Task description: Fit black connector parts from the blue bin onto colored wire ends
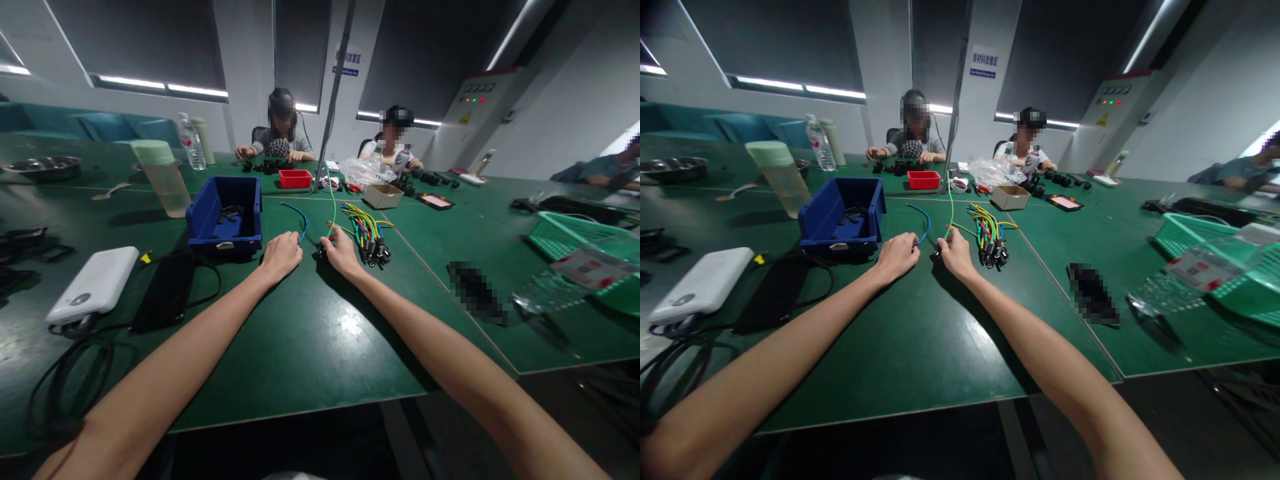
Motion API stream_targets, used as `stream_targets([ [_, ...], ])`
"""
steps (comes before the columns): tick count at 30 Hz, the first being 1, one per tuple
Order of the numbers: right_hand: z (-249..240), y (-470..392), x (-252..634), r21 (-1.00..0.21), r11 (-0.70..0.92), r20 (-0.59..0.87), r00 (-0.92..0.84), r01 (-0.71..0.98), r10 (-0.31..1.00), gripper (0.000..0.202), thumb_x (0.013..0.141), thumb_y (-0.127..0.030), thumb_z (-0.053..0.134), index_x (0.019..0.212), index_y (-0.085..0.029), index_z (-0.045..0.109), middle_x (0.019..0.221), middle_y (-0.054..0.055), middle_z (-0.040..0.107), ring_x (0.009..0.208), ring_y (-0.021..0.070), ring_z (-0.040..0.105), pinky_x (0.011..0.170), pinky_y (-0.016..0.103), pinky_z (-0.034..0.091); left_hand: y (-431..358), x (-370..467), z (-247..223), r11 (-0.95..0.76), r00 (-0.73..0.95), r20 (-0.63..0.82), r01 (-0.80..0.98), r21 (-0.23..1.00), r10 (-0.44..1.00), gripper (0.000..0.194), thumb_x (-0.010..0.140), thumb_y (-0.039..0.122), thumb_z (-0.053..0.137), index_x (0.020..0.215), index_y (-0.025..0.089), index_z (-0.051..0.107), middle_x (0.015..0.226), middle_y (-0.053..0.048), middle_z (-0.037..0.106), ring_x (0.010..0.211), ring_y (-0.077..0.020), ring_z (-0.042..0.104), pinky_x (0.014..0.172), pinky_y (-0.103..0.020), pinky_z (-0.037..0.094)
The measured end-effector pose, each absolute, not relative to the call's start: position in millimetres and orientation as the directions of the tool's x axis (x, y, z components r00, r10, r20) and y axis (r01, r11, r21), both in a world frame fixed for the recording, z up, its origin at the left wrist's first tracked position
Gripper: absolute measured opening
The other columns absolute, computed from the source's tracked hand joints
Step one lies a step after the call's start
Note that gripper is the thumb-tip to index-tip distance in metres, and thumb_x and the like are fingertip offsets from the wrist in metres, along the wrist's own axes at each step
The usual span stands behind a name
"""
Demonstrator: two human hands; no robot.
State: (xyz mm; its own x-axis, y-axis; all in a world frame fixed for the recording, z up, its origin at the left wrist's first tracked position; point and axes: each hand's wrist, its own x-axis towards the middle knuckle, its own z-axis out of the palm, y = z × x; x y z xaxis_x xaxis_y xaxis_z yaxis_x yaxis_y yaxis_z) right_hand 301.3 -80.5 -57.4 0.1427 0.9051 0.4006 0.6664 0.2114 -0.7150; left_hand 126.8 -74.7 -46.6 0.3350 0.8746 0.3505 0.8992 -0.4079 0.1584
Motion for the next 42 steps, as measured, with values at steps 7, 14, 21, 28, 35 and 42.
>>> stream_targets([
  [7, -37.6, -91.4, 309.5, -0.579, 0.175, 0.404, 0.093, 0.796, 0.91, 0.044, 0.083, -0.031, 0.054, 0.125, -0.017, 0.052, 0.088, 0.005, 0.069, 0.081, 0.0172, 0.063, 0.076, 0.028, 0.046, -73.5, 125.6, -48.6, -0.427, 0.346, 0.37, 0.889, 0.163, 0.862, 0.021, 0.084, 0.022, 0.045, 0.098, 0.018, 0.061, 0.098, -0.01, 0.065, 0.09, -0.0236, 0.062, 0.076, -0.032, 0.047],
  [14, -6.2, -111.4, 319.3, -0.168, 0.108, 0.367, -0.04, 0.98, 0.93, 0.041, 0.088, -0.032, 0.05, 0.127, -0.022, 0.051, 0.095, 0.008, 0.072, 0.091, 0.0227, 0.066, 0.075, 0.03, 0.045, -74.6, 125.8, -46.5, -0.439, 0.361, 0.364, 0.884, 0.16, 0.859, 0.019, 0.084, 0.022, 0.044, 0.093, 0.018, 0.06, 0.096, -0.008, 0.066, 0.087, -0.0225, 0.063, 0.071, -0.031, 0.047],
  [21, -12.3, -116.5, 331.7, 0.041, 0.053, 0.316, -0.063, 0.998, 0.946, 0.04, 0.091, -0.029, 0.042, 0.13, -0.023, 0.05, 0.108, 0.01, 0.069, 0.094, 0.0242, 0.065, 0.074, 0.031, 0.047, -74.7, 127.5, -47.4, -0.429, 0.356, 0.352, 0.89, 0.153, 0.865, 0.019, 0.085, 0.024, 0.044, 0.094, 0.019, 0.06, 0.097, -0.009, 0.066, 0.087, -0.0225, 0.063, 0.072, -0.031, 0.047],
  [28, -7.6, -113.0, 351.2, 0.045, -0.063, 0.386, 0.041, 0.997, 0.922, 0.04, 0.092, -0.031, 0.039, 0.13, -0.024, 0.048, 0.109, 0.012, 0.068, 0.093, 0.0278, 0.065, 0.074, 0.036, 0.048, -74.4, 128.8, -46.6, -0.418, 0.346, 0.341, 0.894, 0.163, 0.874, 0.019, 0.085, 0.024, 0.045, 0.093, 0.019, 0.061, 0.096, -0.008, 0.067, 0.087, -0.0222, 0.063, 0.073, -0.031, 0.047],
  [35, 4.3, -114.6, 365.6, 0.085, -0.209, 0.38, 0.162, 0.974, 0.911, 0.035, 0.092, -0.024, 0.035, 0.119, -0.018, 0.055, 0.099, 0.016, 0.068, 0.09, 0.029, 0.066, 0.075, 0.036, 0.047, -73.3, 128.3, -48.8, -0.435, 0.361, 0.365, 0.889, 0.144, 0.858, 0.018, 0.086, 0.026, 0.044, 0.091, 0.019, 0.061, 0.095, -0.008, 0.067, 0.084, -0.0226, 0.063, 0.07, -0.032, 0.046],
  [42, 8.4, -113.7, 374.1, 0.051, -0.287, 0.351, 0.252, 0.957, 0.902, 0.033, 0.088, -0.018, 0.036, 0.112, -0.015, 0.059, 0.098, 0.018, 0.068, 0.092, 0.0297, 0.066, 0.078, 0.037, 0.047, -74.5, 129.4, -45.9, -0.428, 0.364, 0.344, 0.895, 0.128, 0.865, 0.02, 0.087, 0.027, 0.044, 0.093, 0.019, 0.061, 0.095, -0.008, 0.067, 0.084, -0.0217, 0.063, 0.07, -0.031, 0.046],
])
